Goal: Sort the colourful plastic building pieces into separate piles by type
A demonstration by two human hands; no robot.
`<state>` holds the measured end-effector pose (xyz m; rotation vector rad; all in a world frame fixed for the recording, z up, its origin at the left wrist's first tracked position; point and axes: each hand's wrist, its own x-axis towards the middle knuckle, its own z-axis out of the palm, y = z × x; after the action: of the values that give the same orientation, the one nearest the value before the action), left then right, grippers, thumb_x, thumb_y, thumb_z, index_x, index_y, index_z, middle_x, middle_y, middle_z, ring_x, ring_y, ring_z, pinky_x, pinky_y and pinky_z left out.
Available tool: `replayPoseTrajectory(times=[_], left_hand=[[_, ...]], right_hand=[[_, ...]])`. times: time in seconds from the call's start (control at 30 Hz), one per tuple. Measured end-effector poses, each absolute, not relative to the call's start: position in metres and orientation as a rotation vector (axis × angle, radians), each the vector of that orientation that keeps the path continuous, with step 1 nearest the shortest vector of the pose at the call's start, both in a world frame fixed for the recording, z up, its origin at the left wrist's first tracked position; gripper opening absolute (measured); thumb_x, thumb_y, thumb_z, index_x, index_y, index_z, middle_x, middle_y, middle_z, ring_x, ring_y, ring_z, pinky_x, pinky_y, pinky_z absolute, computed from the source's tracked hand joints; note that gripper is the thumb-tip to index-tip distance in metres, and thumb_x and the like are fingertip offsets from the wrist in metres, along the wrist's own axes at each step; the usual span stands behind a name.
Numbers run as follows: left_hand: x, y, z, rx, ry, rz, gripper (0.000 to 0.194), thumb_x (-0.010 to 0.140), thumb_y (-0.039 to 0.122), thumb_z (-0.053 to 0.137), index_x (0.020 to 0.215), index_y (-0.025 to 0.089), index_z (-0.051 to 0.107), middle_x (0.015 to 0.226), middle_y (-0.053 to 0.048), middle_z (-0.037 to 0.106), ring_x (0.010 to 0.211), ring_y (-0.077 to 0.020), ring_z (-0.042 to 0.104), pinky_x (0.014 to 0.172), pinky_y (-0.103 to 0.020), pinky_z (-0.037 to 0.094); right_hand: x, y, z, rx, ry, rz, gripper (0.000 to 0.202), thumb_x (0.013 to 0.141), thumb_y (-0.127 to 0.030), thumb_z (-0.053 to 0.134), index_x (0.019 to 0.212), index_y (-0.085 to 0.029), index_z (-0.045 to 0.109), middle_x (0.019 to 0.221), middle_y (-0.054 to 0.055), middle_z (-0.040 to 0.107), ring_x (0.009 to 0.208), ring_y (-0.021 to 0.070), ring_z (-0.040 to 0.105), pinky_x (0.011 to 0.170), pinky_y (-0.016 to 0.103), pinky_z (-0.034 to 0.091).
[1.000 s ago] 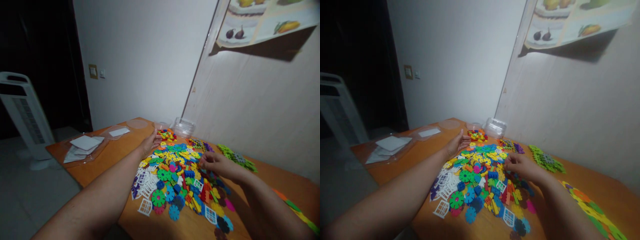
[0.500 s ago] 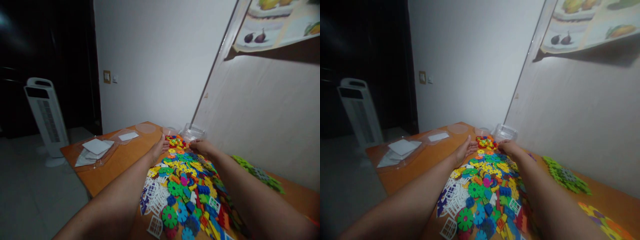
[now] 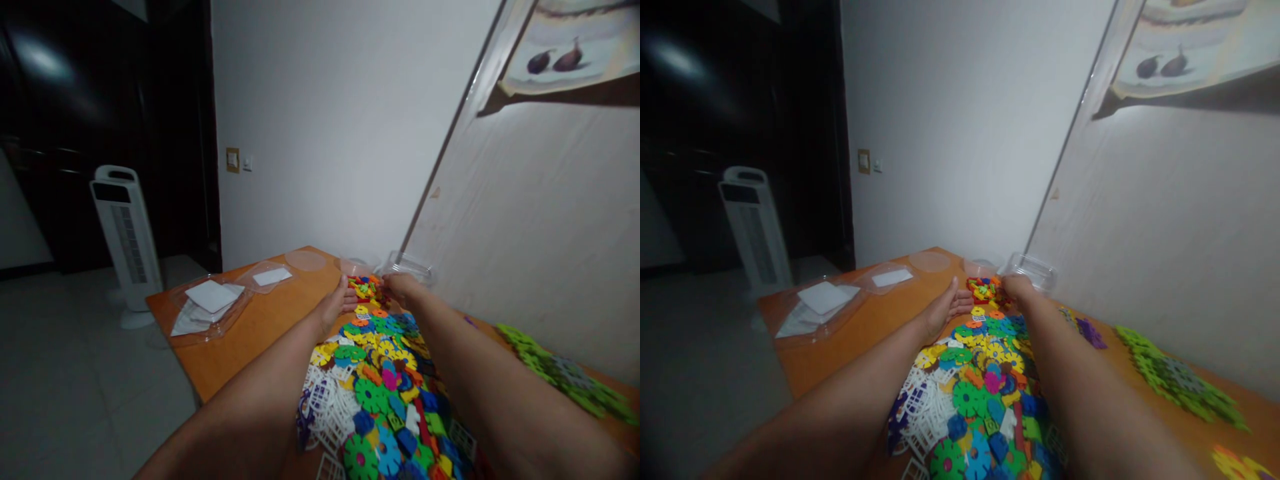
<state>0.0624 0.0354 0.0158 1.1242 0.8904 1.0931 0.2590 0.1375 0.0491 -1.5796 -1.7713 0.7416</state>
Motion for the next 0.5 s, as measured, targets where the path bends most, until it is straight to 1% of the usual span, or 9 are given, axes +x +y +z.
replayPoseTrajectory(times=[0.07,0.13,0.2,0.23,0.27,0.33,0.43,0.5], left_hand=[[0.063,0.034,0.017,1.133,0.892,1.091,0.098,0.089,0.083,0.028,0.144,0.007,0.055,0.148,-0.024,0.054,0.132,-0.0339,0.058,0.115,-0.039,0.04],[0.063,0.034,0.017,1.144,0.896,1.094,0.097,0.09,0.083,0.026,0.143,0.008,0.055,0.149,-0.022,0.054,0.132,-0.0332,0.058,0.114,-0.038,0.041],[0.063,0.035,0.016,1.153,0.903,1.092,0.095,0.091,0.081,0.024,0.143,0.008,0.056,0.149,-0.021,0.054,0.132,-0.032,0.058,0.114,-0.037,0.041],[0.063,0.035,0.015,1.157,0.904,1.089,0.095,0.092,0.081,0.023,0.143,0.008,0.055,0.149,-0.021,0.054,0.132,-0.0316,0.058,0.114,-0.037,0.041],[0.063,0.037,0.014,1.16,0.904,1.086,0.094,0.092,0.081,0.024,0.143,0.008,0.055,0.149,-0.021,0.054,0.132,-0.0314,0.058,0.114,-0.036,0.042],[0.063,0.04,0.012,1.174,0.89,1.081,0.094,0.091,0.081,0.026,0.141,0.007,0.056,0.148,-0.022,0.055,0.134,-0.0317,0.057,0.113,-0.037,0.042],[0.063,0.046,0.008,1.19,0.873,1.078,0.094,0.09,0.082,0.029,0.138,0.007,0.058,0.146,-0.023,0.057,0.133,-0.032,0.057,0.112,-0.038,0.043],[0.063,0.049,0.006,1.185,0.88,1.073,0.093,0.09,0.082,0.03,0.136,0.007,0.058,0.144,-0.023,0.058,0.131,-0.0319,0.059,0.111,-0.038,0.045]], right_hand=[[0.261,0.135,0.048,-1.635,-1.627,0.843,0.035,0.099,-0.038,0.061,0.13,-0.021,0.062,0.133,0.01,0.062,0.109,0.0222,0.065,0.092,0.044,0.057],[0.266,0.129,0.05,-1.653,-1.496,0.916,0.032,0.099,-0.037,0.061,0.126,-0.019,0.063,0.125,0.01,0.065,0.103,0.0207,0.066,0.088,0.041,0.058],[0.273,0.12,0.053,-1.62,-1.408,0.955,0.019,0.097,-0.032,0.064,0.11,-0.018,0.066,0.105,0.008,0.07,0.089,0.0185,0.069,0.079,0.034,0.06],[0.278,0.114,0.055,-1.593,-1.379,0.967,0.011,0.094,-0.029,0.067,0.1,-0.019,0.066,0.092,0.007,0.07,0.081,0.0177,0.069,0.073,0.031,0.06],[0.284,0.106,0.057,-1.564,-1.36,0.979,0.009,0.09,-0.025,0.07,0.091,-0.02,0.064,0.081,0.006,0.069,0.074,0.0172,0.068,0.068,0.029,0.059],[0.298,0.088,0.062,-1.517,-1.344,0.999,0.017,0.083,-0.024,0.076,0.082,-0.021,0.059,0.069,0.003,0.065,0.066,0.0165,0.066,0.061,0.027,0.058],[0.323,0.05,0.068,-1.496,-1.352,1.029,0.025,0.077,-0.028,0.082,0.077,-0.02,0.058,0.064,0.003,0.063,0.059,0.0142,0.061,0.055,0.025,0.054],[0.341,0.02,0.071,-1.496,-1.407,1.077,0.028,0.074,-0.032,0.083,0.075,-0.018,0.059,0.062,0.001,0.061,0.054,0.0114,0.056,0.051,0.023,0.049]])
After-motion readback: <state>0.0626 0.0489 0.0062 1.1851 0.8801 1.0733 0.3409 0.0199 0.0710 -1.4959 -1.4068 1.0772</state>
